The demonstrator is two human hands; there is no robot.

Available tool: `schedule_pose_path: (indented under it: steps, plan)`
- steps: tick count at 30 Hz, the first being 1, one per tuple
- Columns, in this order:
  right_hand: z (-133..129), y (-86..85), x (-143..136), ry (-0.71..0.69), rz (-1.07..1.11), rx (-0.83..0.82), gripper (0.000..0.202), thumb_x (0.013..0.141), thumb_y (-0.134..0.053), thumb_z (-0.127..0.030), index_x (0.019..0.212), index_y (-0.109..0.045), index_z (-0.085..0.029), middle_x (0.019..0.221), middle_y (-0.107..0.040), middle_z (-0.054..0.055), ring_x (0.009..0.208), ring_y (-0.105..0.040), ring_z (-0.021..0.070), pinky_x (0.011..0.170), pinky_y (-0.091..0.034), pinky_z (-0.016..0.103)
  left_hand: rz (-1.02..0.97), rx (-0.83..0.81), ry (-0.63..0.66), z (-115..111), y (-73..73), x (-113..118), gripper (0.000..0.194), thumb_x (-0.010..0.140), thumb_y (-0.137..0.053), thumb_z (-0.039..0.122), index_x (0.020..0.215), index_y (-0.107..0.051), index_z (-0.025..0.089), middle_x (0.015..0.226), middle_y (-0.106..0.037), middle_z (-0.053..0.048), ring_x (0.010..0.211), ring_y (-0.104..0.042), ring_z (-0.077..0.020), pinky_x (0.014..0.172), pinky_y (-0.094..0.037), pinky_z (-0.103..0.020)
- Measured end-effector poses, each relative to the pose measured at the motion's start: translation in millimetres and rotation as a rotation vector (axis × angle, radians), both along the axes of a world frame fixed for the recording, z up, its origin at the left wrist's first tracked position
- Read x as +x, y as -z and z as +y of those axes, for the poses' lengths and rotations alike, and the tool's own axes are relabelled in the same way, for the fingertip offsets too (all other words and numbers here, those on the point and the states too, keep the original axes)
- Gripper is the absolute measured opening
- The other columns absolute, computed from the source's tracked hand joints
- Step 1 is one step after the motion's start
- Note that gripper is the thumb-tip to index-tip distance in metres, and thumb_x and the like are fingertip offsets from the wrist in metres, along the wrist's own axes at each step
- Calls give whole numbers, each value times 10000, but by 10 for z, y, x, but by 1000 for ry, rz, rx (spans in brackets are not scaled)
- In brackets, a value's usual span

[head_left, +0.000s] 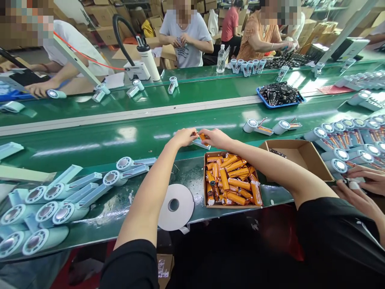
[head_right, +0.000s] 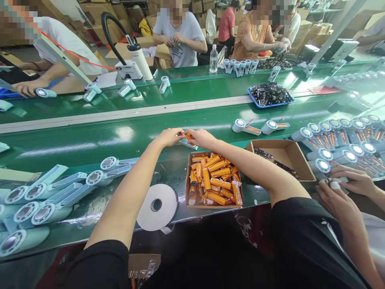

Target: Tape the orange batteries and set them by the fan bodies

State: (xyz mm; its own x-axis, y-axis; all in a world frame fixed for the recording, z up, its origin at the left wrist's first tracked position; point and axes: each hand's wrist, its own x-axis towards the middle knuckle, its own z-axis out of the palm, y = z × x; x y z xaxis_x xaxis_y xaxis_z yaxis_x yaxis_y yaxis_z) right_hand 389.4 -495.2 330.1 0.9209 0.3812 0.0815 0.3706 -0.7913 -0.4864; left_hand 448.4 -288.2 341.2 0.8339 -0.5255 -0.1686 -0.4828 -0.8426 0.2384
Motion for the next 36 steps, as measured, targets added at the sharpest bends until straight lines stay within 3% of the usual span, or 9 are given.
schedule_pose_path:
  steps: [10,15,21,24,28,30,33,36]
  plan:
    - [41,-159,35,-120,53,-449,480,952,-668,-367,1423,-619,-287,1034,-786,82,907,-731,268,768,-454,296,-38,-165,-152,-153,161,-32,192,995,-564,352,1119,-689,276,1177,-774,-64,1115,-696,-260,904,-473,-305]
    - [113,-70,35,-163,84,-504,419,1021,-521,-412,1406,-640,-298,1201,-773,100,1044,-731,291,864,-500,346,-39,-213,-165,-227,184,-66,171,999,-548,295,1106,-681,273,1219,-770,-56,1134,-692,-247,890,-482,-300]
    - [129,-123,181,-152,112,-546,341,971,-599,-442,1188,-770,-243,1149,-793,131,1057,-744,301,890,-545,364,-92,-244,-180,-285,64,-226,223,988,-575,269,1187,-667,234,1191,-759,-106,1140,-676,-265,941,-500,-342]
    - [-38,-201,176,-103,58,-521,316,983,-583,-308,1233,-766,-249,1276,-760,132,1141,-729,301,946,-551,387,-173,-299,-144,-89,15,-648,329,966,-641,313,1282,-636,222,1326,-703,-116,1300,-591,-273,1065,-469,-376]
    - [-436,-285,-98,-31,-97,-303,365,1019,-531,-266,1320,-733,-221,1412,-701,98,1304,-656,282,1107,-503,427,-204,-369,17,565,131,-1643,224,974,-650,426,1050,-735,233,1176,-767,-87,1163,-677,-251,1073,-502,-392]
    - [-657,-354,-392,24,-164,-94,329,1009,-578,-321,1256,-768,-215,1346,-742,80,1262,-685,278,1126,-510,450,-140,-331,111,995,241,-2192,267,928,-703,454,1101,-746,256,1177,-778,-77,1175,-691,-264,1129,-486,-437]
    - [-896,-513,-1009,36,-146,160,274,987,-634,-388,1171,-799,-269,1215,-796,41,1122,-750,255,1010,-601,446,-144,-141,122,1573,393,-2835,746,761,-834,429,1449,-589,280,1505,-610,-118,1448,-501,-395,1203,-396,-628]
    - [-878,-637,-1677,-36,-96,317,192,966,-678,-373,1085,-814,-307,1132,-816,26,1080,-768,239,942,-633,415,-225,-88,113,1844,439,-3128,673,766,-766,230,1416,-601,287,1560,-553,-122,1492,-435,-418,1154,-468,-619]
